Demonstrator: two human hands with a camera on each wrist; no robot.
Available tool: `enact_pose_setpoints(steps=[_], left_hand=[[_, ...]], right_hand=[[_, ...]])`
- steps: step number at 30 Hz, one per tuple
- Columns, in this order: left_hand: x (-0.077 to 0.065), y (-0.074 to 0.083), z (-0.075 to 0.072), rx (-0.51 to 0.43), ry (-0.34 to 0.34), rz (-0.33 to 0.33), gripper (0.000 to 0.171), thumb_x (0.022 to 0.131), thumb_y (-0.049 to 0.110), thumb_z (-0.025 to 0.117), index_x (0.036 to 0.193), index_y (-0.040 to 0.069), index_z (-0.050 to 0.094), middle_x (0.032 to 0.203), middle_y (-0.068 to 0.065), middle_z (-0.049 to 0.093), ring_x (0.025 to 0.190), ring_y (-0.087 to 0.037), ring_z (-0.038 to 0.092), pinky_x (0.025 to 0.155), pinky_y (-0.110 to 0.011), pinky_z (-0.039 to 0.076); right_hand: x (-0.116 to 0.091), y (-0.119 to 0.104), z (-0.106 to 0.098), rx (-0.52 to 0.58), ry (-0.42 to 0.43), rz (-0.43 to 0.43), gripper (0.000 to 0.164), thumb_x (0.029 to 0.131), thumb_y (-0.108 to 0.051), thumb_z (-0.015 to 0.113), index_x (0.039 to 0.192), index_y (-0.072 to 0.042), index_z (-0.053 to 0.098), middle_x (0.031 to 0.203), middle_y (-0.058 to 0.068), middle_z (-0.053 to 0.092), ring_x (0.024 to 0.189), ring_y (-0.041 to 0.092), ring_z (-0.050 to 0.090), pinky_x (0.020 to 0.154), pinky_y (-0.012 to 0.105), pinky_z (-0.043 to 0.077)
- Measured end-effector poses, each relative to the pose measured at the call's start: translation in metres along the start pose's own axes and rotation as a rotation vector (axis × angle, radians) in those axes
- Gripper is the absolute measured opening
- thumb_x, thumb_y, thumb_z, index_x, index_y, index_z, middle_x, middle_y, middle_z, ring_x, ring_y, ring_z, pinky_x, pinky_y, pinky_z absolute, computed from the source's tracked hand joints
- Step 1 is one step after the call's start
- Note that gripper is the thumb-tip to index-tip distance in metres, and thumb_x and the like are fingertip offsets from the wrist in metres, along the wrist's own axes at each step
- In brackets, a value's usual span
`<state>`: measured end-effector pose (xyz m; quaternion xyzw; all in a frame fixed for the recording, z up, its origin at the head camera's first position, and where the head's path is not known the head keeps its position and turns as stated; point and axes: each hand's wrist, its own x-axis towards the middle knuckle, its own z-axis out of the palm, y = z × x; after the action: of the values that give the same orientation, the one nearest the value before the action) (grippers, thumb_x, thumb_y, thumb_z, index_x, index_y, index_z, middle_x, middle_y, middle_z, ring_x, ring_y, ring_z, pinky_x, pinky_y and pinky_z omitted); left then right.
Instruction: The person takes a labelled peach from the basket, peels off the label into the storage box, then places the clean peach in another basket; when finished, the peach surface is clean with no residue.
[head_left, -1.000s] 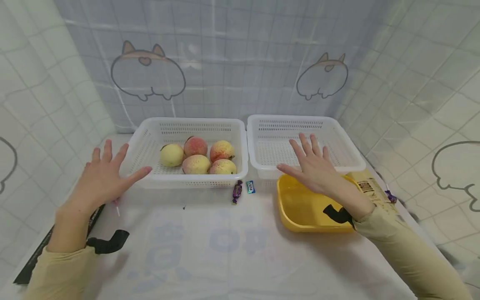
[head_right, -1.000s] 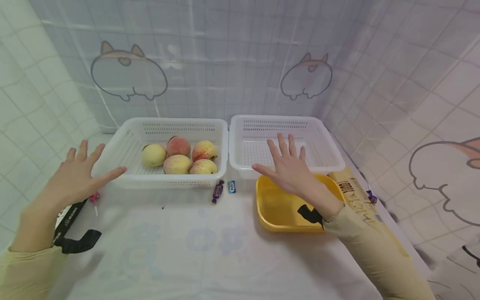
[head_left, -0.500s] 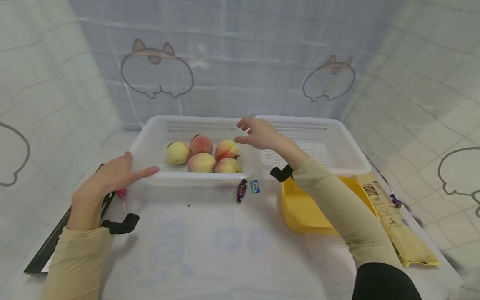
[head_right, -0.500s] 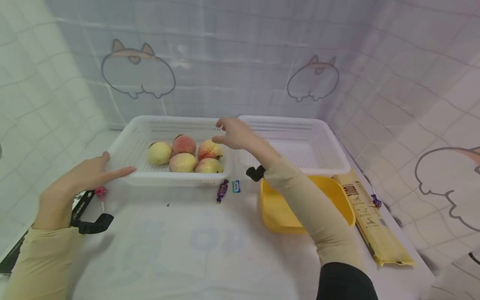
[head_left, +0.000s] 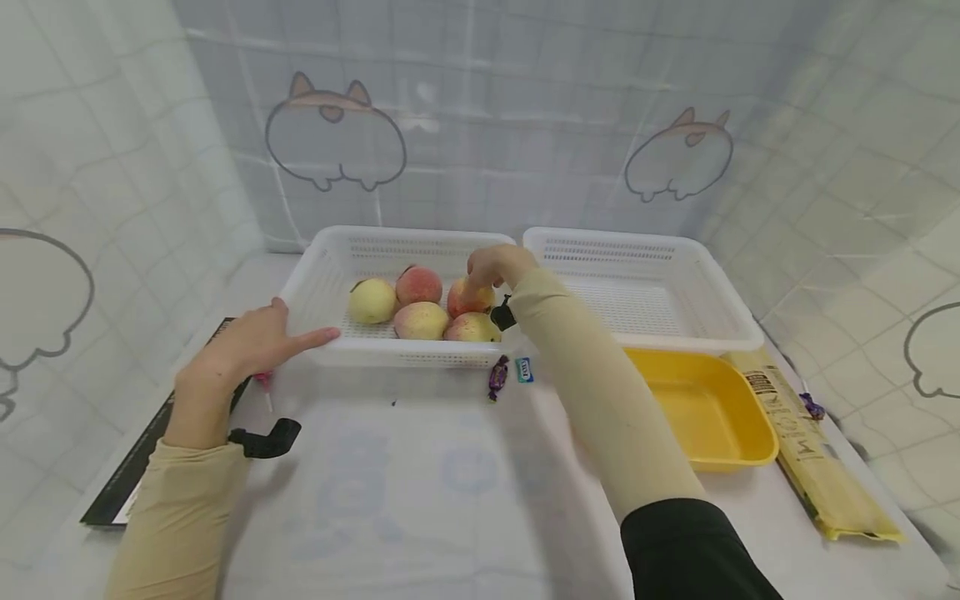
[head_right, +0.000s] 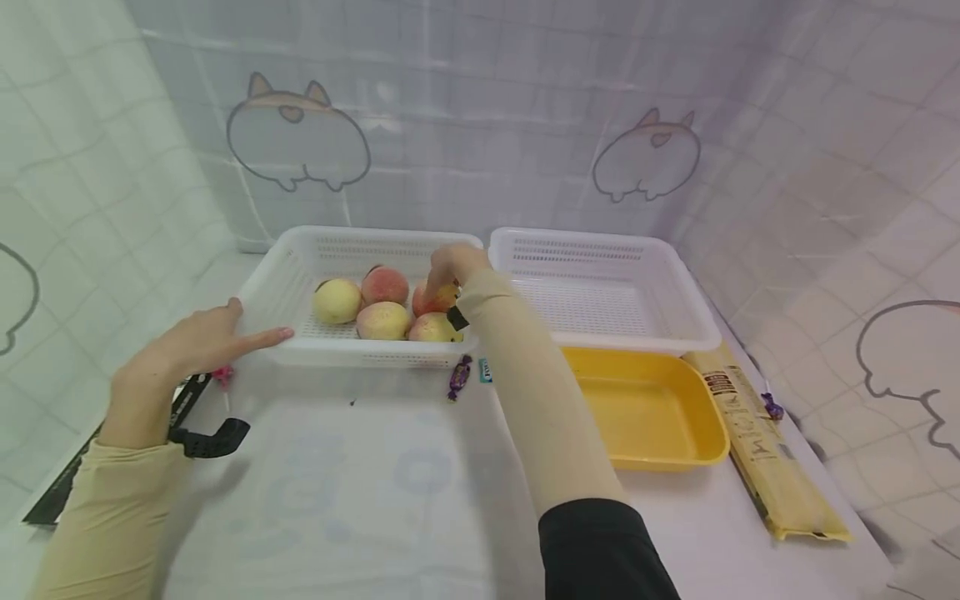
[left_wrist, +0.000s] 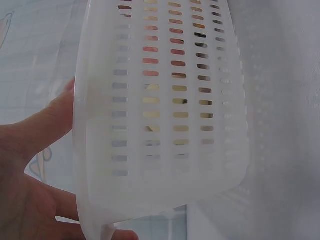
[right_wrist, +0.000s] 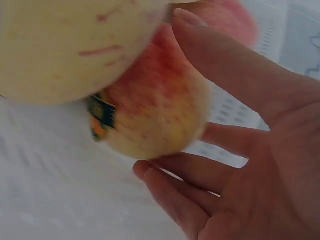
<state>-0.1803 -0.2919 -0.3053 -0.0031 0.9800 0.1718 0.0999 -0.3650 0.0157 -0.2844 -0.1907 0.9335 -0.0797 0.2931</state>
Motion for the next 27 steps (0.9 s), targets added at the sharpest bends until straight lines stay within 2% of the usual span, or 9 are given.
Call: enact_pose_setpoints(steps=[3,5,11,15,17,19,21,24,27], left_hand=[[0.003,0.005,0.003,-0.023,-0.004,0.004,0.113,0.084,0.082,0.049,0.135,-0.017,0.031,0.094,-0.023,0.059,0.058,-0.023,0.061,0.064,-0.036,0.048],[0.005,0.008,0.006,-0.027,-0.012,0.009,0.116,0.084,0.082,0.049,0.138,-0.019,0.028,0.098,-0.026,0.059,0.060,-0.024,0.062,0.062,-0.035,0.048],[0.009,0.010,0.010,-0.037,-0.011,0.021,0.114,0.085,0.080,0.049,0.137,-0.019,0.027,0.103,-0.028,0.058,0.059,-0.025,0.062,0.058,-0.033,0.047],[0.012,0.009,0.010,-0.025,-0.015,0.020,0.118,0.084,0.082,0.048,0.139,-0.019,0.024,0.103,-0.029,0.058,0.059,-0.025,0.063,0.062,-0.038,0.049],[0.012,0.006,0.009,-0.003,-0.021,0.018,0.123,0.084,0.083,0.046,0.142,-0.021,0.019,0.102,-0.029,0.059,0.063,-0.026,0.063,0.069,-0.043,0.051],[0.012,0.003,0.006,0.010,-0.022,0.014,0.125,0.084,0.084,0.045,0.143,-0.022,0.018,0.100,-0.028,0.059,0.066,-0.027,0.064,0.076,-0.049,0.050],[0.012,0.000,0.003,0.029,-0.020,0.016,0.127,0.084,0.084,0.044,0.144,-0.024,0.014,0.094,-0.025,0.061,0.069,-0.027,0.063,0.081,-0.053,0.048],[0.010,-0.005,-0.003,0.038,-0.020,0.016,0.128,0.085,0.084,0.044,0.145,-0.025,0.010,0.091,-0.023,0.060,0.070,-0.027,0.062,0.082,-0.055,0.047],[0.008,-0.008,-0.006,0.046,-0.030,0.012,0.130,0.085,0.083,0.043,0.145,-0.026,0.005,0.090,-0.022,0.060,0.071,-0.027,0.062,0.081,-0.055,0.047]], right_hand=[[0.003,0.005,0.005,-0.033,0.002,0.037,0.068,0.090,-0.042,0.068,0.146,-0.012,0.045,0.143,0.005,0.049,0.123,0.022,0.049,0.107,0.038,0.043],[0.004,0.008,0.009,-0.001,0.008,0.065,0.067,0.089,-0.044,0.070,0.143,-0.012,0.045,0.139,0.005,0.050,0.120,0.021,0.048,0.104,0.037,0.044],[0.001,0.015,0.015,0.082,0.045,0.049,0.071,0.088,-0.045,0.073,0.142,-0.011,0.043,0.139,0.006,0.050,0.120,0.023,0.049,0.103,0.038,0.045],[-0.007,0.015,0.011,0.077,0.102,-0.031,0.062,0.088,-0.038,0.071,0.138,-0.011,0.045,0.134,0.006,0.052,0.111,0.022,0.051,0.095,0.038,0.047],[-0.014,0.014,0.007,0.074,0.138,-0.090,0.059,0.088,-0.033,0.071,0.137,-0.012,0.045,0.131,0.006,0.052,0.103,0.022,0.051,0.090,0.040,0.047],[-0.021,0.012,0.003,0.078,0.185,-0.161,0.057,0.087,-0.028,0.072,0.134,-0.011,0.046,0.125,0.007,0.055,0.094,0.021,0.058,0.085,0.040,0.047],[-0.030,0.010,-0.001,0.105,0.223,-0.224,0.061,0.085,-0.026,0.075,0.136,-0.011,0.044,0.125,0.008,0.056,0.088,0.020,0.066,0.086,0.039,0.048],[-0.046,0.006,-0.004,0.138,0.291,-0.309,0.064,0.080,-0.024,0.080,0.133,-0.012,0.046,0.119,0.007,0.058,0.076,0.017,0.071,0.082,0.035,0.051],[-0.067,0.003,-0.001,0.190,0.326,-0.388,0.064,0.077,-0.021,0.082,0.131,-0.011,0.049,0.116,0.009,0.057,0.071,0.019,0.071,0.077,0.036,0.056]])
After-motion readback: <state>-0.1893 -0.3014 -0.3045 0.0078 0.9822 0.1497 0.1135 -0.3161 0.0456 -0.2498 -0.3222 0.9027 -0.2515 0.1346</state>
